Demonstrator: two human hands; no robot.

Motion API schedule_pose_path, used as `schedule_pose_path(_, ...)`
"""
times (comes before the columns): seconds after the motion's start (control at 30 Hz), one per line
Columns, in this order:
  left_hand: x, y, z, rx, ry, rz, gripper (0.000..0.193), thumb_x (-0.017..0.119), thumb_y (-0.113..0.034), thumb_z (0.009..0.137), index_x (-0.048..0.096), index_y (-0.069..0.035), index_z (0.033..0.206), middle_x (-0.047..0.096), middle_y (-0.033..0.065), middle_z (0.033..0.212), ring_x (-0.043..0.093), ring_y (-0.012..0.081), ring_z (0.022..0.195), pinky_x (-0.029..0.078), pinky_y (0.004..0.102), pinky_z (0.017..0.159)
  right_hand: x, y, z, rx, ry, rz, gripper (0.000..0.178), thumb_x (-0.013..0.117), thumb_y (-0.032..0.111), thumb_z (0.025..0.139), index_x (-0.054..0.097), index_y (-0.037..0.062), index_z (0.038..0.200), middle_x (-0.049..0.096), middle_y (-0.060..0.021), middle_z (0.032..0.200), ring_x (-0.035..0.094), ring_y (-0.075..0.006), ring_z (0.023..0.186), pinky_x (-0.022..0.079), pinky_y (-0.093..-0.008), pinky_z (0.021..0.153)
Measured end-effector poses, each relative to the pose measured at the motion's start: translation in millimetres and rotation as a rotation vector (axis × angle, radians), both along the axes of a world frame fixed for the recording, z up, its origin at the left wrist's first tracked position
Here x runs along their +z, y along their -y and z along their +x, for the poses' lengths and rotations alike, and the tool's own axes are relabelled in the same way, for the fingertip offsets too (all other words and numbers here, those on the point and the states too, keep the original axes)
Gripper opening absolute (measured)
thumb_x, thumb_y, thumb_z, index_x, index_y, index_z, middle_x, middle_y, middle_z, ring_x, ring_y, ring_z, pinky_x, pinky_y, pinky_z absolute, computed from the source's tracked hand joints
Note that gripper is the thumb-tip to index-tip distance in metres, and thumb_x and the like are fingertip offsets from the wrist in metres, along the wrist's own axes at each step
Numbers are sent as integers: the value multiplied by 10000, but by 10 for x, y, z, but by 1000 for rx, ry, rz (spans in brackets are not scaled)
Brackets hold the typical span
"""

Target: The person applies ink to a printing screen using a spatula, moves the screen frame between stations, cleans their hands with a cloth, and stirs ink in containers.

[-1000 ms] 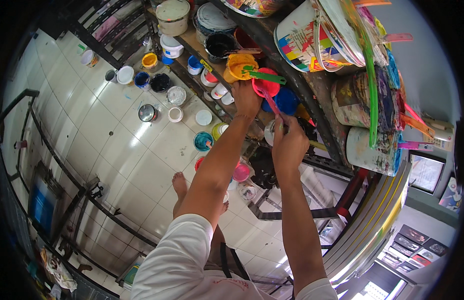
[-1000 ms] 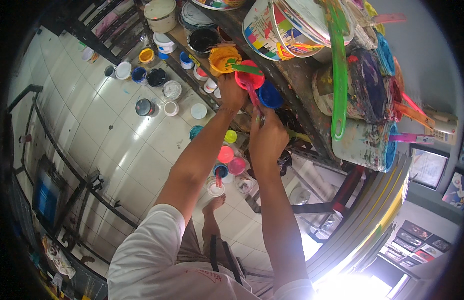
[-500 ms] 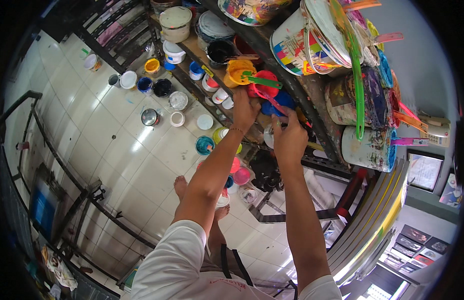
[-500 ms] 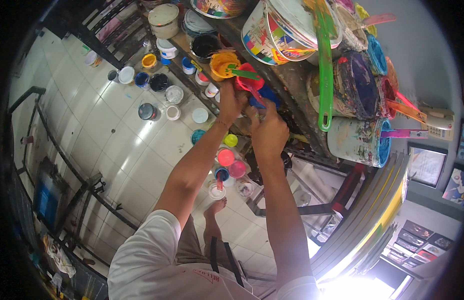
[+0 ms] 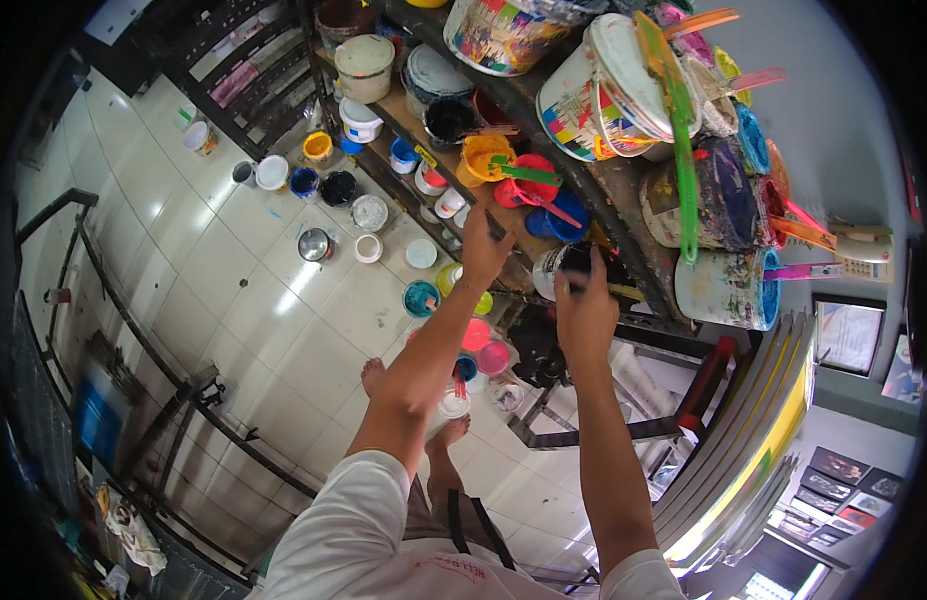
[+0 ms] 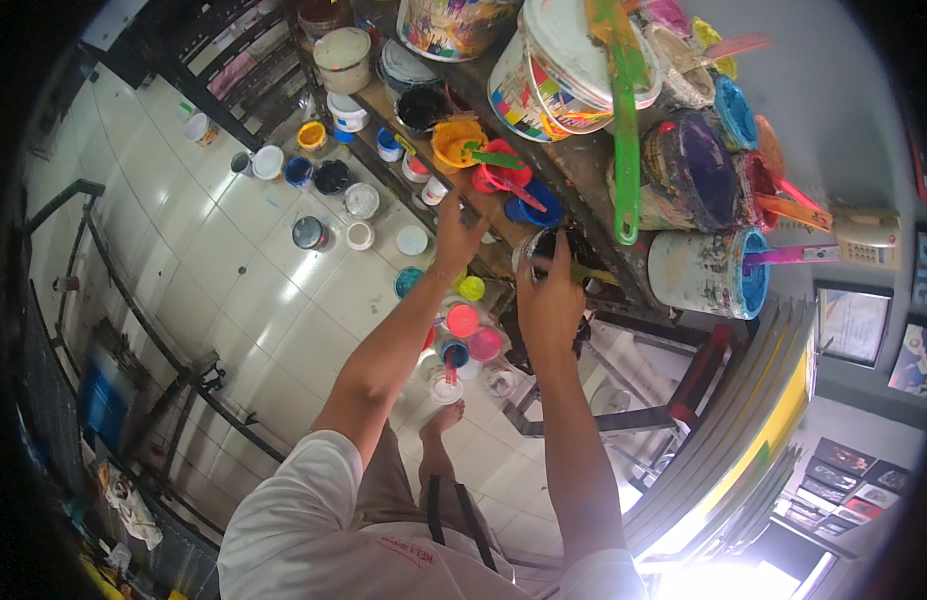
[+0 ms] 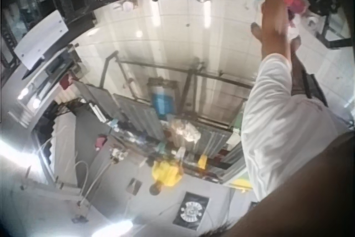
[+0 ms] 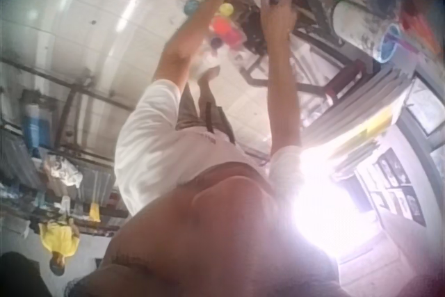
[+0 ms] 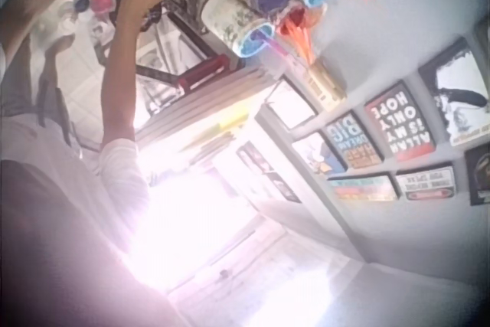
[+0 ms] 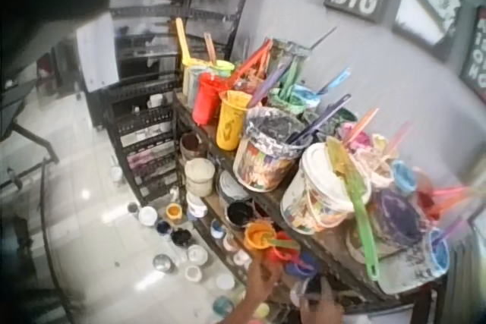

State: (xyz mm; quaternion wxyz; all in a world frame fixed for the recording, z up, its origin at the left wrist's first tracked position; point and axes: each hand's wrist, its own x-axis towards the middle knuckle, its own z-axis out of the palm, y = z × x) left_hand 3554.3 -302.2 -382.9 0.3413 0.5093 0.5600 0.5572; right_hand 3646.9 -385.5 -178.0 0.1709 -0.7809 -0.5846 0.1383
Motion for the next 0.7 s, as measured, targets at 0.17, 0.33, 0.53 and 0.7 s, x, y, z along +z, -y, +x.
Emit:
schedule_pose_path(0.17,416,705,-250,1,480,-179,735,772,-102,775,390,14,1392,479,184,1377,494,311,1231,400,394,1048,265,1131,208,22,-148,-111,539,695,203,870,527,27,1351,736,-159,911,724,-300,755,558,-404,702)
schedule_pose_path(0.33,2320,1355,-472,-141,15,238,826,810,-101,726,363,9,1412,454,186,1393,460,330,1258,382,432,1051,994,2486,477,-231,-551,-310,438,675,138,898,573,4,1302,737,-164,920,698,-193,666,545,-322,626)
schedule_pose_path(0.53,3033,1747,-35,-394,207,188,657,753,-126,813,423,9,1365,525,151,1312,529,257,1163,404,395,1016,2121,3198,813,-357,-725,-149,363,660,134,928,611,-18,1254,732,-127,925,642,-122,674,523,-289,637)
schedule_pose_path(0.7,3068,2257,563,-792,274,-96,352,612,-148,968,515,6,1269,590,104,1186,580,162,1036,467,287,900,2542,3960,1784,-470,-735,162,331,635,136,941,618,-25,1229,715,-84,941,630,-113,731,513,-278,656)
